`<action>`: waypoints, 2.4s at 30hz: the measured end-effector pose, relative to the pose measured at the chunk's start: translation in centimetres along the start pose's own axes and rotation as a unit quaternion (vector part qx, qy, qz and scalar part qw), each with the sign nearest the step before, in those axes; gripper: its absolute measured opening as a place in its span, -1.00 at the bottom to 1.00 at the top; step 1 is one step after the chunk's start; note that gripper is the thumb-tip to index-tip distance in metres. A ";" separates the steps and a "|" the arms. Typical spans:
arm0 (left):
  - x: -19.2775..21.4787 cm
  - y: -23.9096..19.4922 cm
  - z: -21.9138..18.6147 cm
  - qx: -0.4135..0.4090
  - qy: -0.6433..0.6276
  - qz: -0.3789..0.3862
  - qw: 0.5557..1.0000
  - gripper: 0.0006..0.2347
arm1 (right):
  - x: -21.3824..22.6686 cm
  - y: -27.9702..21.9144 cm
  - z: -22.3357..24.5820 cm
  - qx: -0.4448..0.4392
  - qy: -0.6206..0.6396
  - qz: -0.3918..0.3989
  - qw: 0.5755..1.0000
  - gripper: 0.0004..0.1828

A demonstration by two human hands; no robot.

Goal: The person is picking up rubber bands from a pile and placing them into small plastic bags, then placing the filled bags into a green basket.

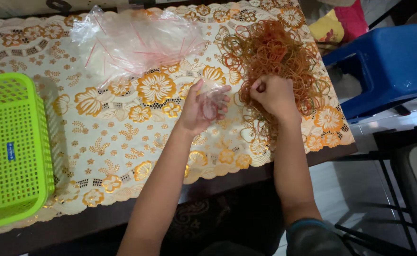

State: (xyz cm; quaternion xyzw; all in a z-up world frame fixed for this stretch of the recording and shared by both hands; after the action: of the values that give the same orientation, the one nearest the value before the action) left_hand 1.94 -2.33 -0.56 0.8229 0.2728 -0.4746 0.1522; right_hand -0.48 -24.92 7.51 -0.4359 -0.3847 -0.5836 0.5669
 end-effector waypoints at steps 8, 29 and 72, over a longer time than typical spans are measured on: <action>-0.1 0.0 0.1 0.003 -0.004 -0.007 1.000 -0.27 | 0.3 -0.2 -0.6 0.036 0.221 -0.003 0.975 -0.81; 0.0 -0.2 0.2 -0.013 -0.008 0.025 1.000 -0.27 | 0.9 -0.7 -0.4 0.078 0.251 0.002 0.965 -0.76; -0.2 -0.9 -0.6 -0.014 -0.004 0.014 1.000 -0.30 | 0.4 -0.4 0.9 0.071 -0.017 0.011 0.997 -0.72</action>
State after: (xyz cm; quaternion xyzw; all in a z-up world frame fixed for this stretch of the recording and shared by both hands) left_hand 1.68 -1.37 -0.07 0.8222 0.2674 -0.4722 0.1718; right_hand -0.85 -24.16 8.25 -0.4084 -0.4303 -0.5408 0.5963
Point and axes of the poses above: each hand's wrist, its own y-axis towards the middle knuckle, its own x-axis out of the back of the hand, z = x × y, the point moved 3 cm from there along y, towards the middle knuckle, and after that the axes turned 6 degrees about z, right-handed, at the moved point
